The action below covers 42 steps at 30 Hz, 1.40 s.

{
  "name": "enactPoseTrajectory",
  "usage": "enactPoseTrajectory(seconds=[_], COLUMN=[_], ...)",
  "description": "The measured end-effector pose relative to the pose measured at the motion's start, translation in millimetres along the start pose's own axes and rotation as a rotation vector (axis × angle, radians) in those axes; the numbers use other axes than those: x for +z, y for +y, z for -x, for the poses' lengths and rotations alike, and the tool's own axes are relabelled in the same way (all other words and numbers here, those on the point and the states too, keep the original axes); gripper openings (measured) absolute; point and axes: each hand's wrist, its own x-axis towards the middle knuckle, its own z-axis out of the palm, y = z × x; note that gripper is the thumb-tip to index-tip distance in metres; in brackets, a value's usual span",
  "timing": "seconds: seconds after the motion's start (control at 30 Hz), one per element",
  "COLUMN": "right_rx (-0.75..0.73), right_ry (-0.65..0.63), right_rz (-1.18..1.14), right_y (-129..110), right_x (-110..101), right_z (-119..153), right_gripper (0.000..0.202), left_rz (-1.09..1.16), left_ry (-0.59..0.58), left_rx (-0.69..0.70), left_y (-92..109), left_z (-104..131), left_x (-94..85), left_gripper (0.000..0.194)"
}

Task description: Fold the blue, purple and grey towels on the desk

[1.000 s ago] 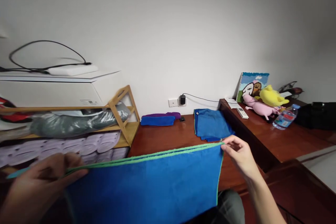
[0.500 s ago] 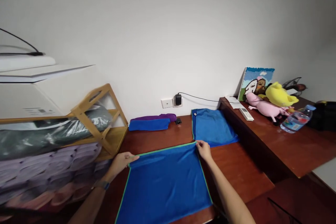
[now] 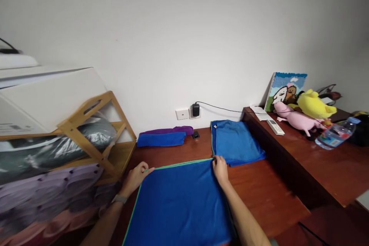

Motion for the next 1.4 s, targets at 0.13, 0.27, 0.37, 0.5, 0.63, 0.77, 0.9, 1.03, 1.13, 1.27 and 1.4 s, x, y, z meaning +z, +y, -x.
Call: enactPoseTrajectory(seconds=[0.13, 0.27, 0.37, 0.5, 0.63, 0.77, 0.9, 1.03, 1.13, 1.27, 1.4], right_rx=[-0.056, -0.362, -0.481, -0.362, -0.203, -0.117, -0.050, -0.245, -0.341, -0.243, -0.092], right_ry=[0.035, -0.085, -0.263, -0.346, -0.320, -0.311, -0.193, -0.171, -0.258, -0.290, -0.255], right_rz=[0.251, 0.171, 0.120, 0.204, 0.310, 0.342, 0.368, 0.284, 0.220, 0.263, 0.316], right_y=[-27, -80, -107, -95, -66, -58, -60, -62, -64, -51, -36], right_x=[2, 30, 54, 57, 42, 32, 22, 21, 23, 9, -10], right_z=[14, 43, 57, 48, 27, 14, 26, 71, 101, 110, 107], right_gripper=[0.055, 0.058, 0.054, 0.060, 0.062, 0.063, 0.062, 0.060, 0.061, 0.060, 0.060], left_rz=[-0.126, -0.359, -0.448, -0.488, -0.476, -0.487, -0.488, -0.509, -0.533, -0.560, -0.589], left_ry=[0.116, 0.148, 0.044, 0.050, 0.078, 0.100, 0.158, 0.171, 0.098, 0.110, 0.165], left_rx=[0.063, 0.389, 0.507, 0.350, 0.311, 0.266, 0.216, 0.342, 0.336, 0.237, 0.281], left_y=[19, 62, 79, 64, 49, 60, 69, 63, 47, 8, -16], left_z=[22, 53, 66, 61, 50, 45, 55, 98, 136, 162, 165], left_x=[5.5, 51.0, 89.4, 102.1, 88.8, 80.1, 71.4, 66.9, 68.6, 57.2, 36.4], left_gripper=[0.033, 0.050, 0.052, 0.057, 0.057, 0.058, 0.057, 0.060, 0.063, 0.070, 0.070])
